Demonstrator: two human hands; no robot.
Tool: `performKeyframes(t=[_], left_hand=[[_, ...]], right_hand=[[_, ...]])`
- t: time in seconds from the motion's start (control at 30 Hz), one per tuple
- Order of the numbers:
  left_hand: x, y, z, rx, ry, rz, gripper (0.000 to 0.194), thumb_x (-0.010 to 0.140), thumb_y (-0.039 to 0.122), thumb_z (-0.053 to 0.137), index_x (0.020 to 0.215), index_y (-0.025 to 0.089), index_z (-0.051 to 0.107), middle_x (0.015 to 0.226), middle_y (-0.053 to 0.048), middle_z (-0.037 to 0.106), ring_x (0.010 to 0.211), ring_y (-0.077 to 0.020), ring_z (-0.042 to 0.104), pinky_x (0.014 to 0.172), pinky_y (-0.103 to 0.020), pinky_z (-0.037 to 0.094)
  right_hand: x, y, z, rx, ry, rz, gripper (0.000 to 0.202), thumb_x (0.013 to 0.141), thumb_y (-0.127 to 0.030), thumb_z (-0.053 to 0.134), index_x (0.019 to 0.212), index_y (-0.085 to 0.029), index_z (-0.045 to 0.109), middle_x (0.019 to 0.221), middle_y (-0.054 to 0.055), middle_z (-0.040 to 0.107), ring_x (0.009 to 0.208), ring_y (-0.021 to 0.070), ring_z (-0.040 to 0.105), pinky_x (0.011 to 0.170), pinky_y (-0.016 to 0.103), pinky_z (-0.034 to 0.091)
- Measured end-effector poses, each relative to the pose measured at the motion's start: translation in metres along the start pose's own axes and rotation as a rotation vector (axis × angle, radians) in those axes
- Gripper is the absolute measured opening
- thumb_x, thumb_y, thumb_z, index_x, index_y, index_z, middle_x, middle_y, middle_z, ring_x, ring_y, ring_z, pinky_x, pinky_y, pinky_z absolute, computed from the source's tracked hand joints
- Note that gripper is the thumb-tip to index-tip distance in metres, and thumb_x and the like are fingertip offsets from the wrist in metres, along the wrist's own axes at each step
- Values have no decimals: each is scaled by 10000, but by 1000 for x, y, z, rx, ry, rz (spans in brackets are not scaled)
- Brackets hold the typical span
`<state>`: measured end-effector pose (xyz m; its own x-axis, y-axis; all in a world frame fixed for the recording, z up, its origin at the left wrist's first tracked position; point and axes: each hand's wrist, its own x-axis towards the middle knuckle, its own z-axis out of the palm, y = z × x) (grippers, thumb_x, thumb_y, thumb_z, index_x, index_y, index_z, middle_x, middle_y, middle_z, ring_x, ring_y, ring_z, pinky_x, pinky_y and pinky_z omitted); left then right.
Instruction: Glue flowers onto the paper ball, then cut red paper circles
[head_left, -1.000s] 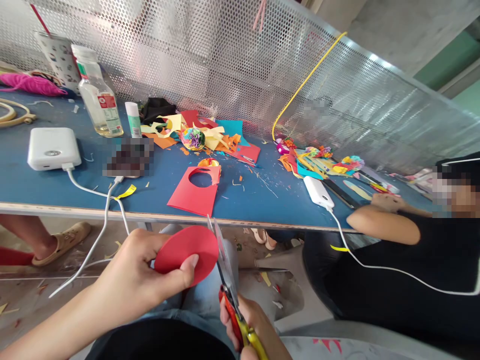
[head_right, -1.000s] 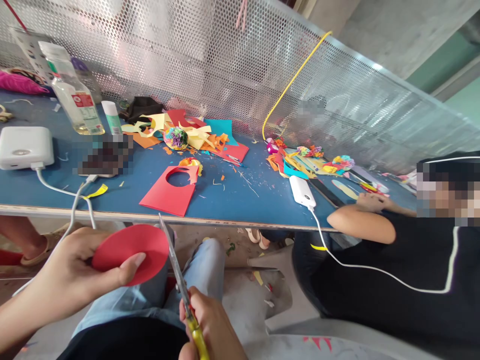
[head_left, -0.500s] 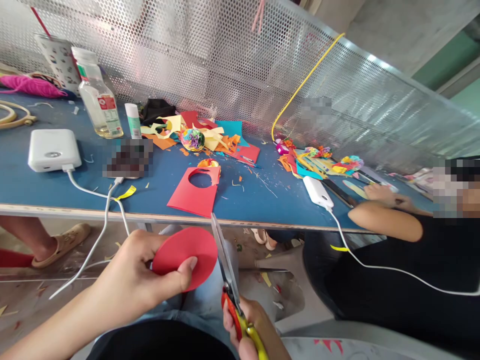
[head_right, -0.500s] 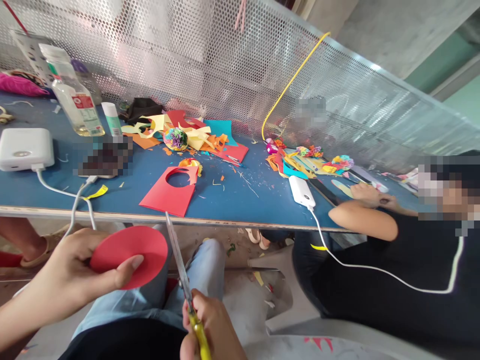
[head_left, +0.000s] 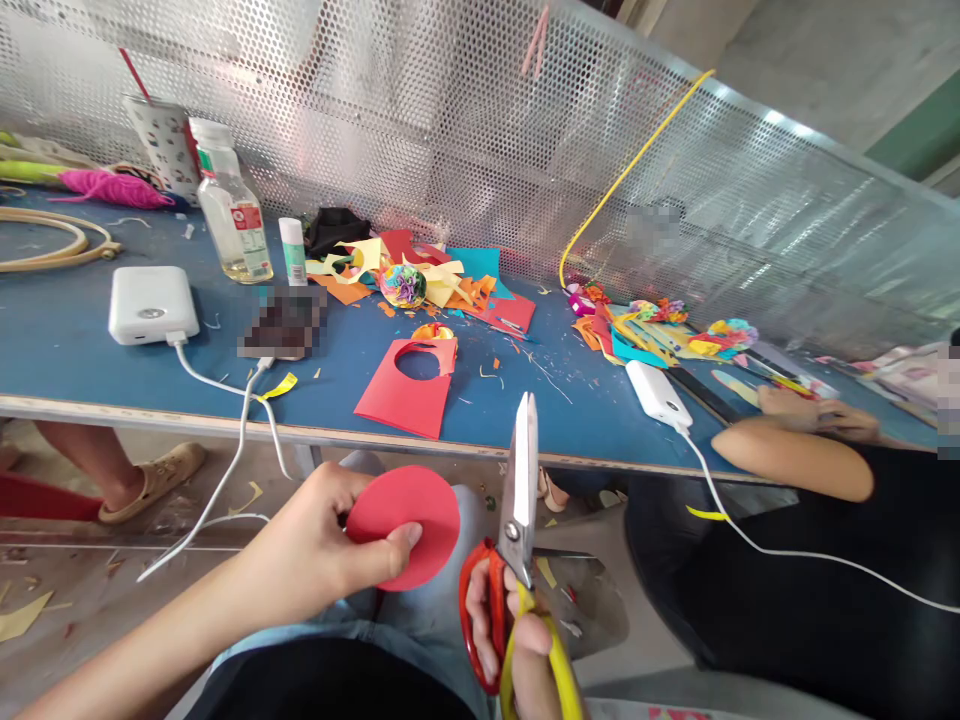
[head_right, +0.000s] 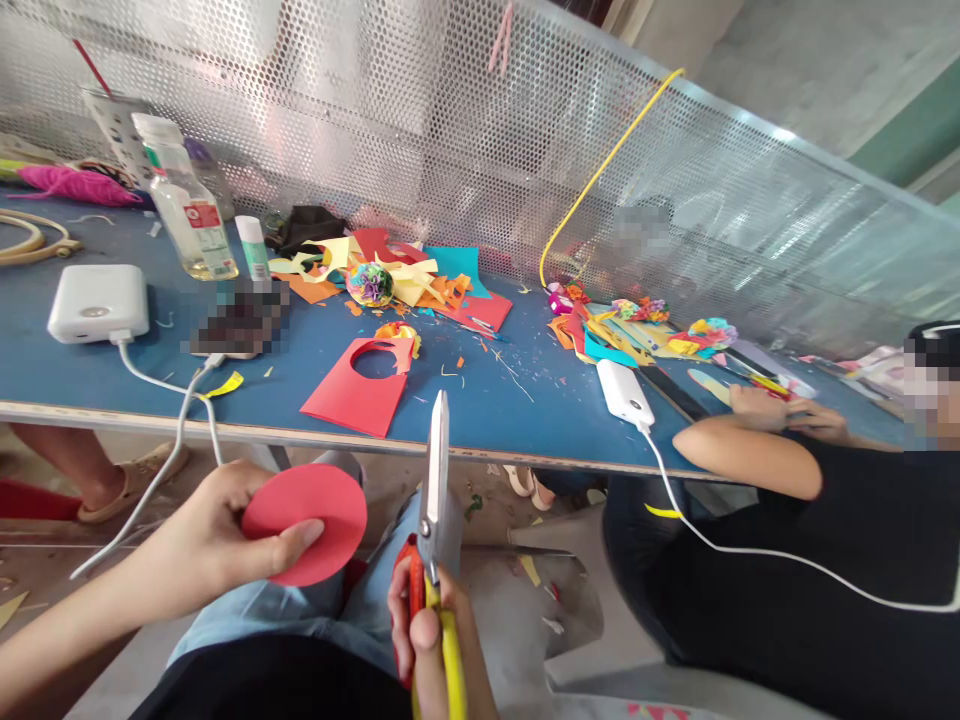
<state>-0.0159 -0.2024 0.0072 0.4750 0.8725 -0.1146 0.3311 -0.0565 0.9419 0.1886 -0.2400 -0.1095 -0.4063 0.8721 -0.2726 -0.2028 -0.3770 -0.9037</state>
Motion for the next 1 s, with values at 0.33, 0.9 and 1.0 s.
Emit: performKeyframes(t=[0.33,0.9,1.0], left_hand=[[2,-19,17,54,-216,85,253,791,221,470,564,162,375,542,54,297,511,-72,253,442,-192,219],[25,-45,-62,174,402,28,261,830,411,470,748,172,538,666,25,498,625,-123,445,550,-204,358],[43,-46,-78,347,559,55,247,830,390,458,696,183,473,601,48,411,573,-113,395,518,-208,316]], right_hand=[[-14,-28,51,-9,471,-196,371,713,-520,618,752,-183,469,436,-89,390,371,37,343,376,154,237],[56,-128,-40,-987,623,-247,276,748,-469,531,778,-195,533,588,-29,487,529,121,450,501,229,339],[76,-153,-71,-1356,718,-129,203,752,-392,504,791,-200,555,725,28,602,646,171,535,579,258,358]])
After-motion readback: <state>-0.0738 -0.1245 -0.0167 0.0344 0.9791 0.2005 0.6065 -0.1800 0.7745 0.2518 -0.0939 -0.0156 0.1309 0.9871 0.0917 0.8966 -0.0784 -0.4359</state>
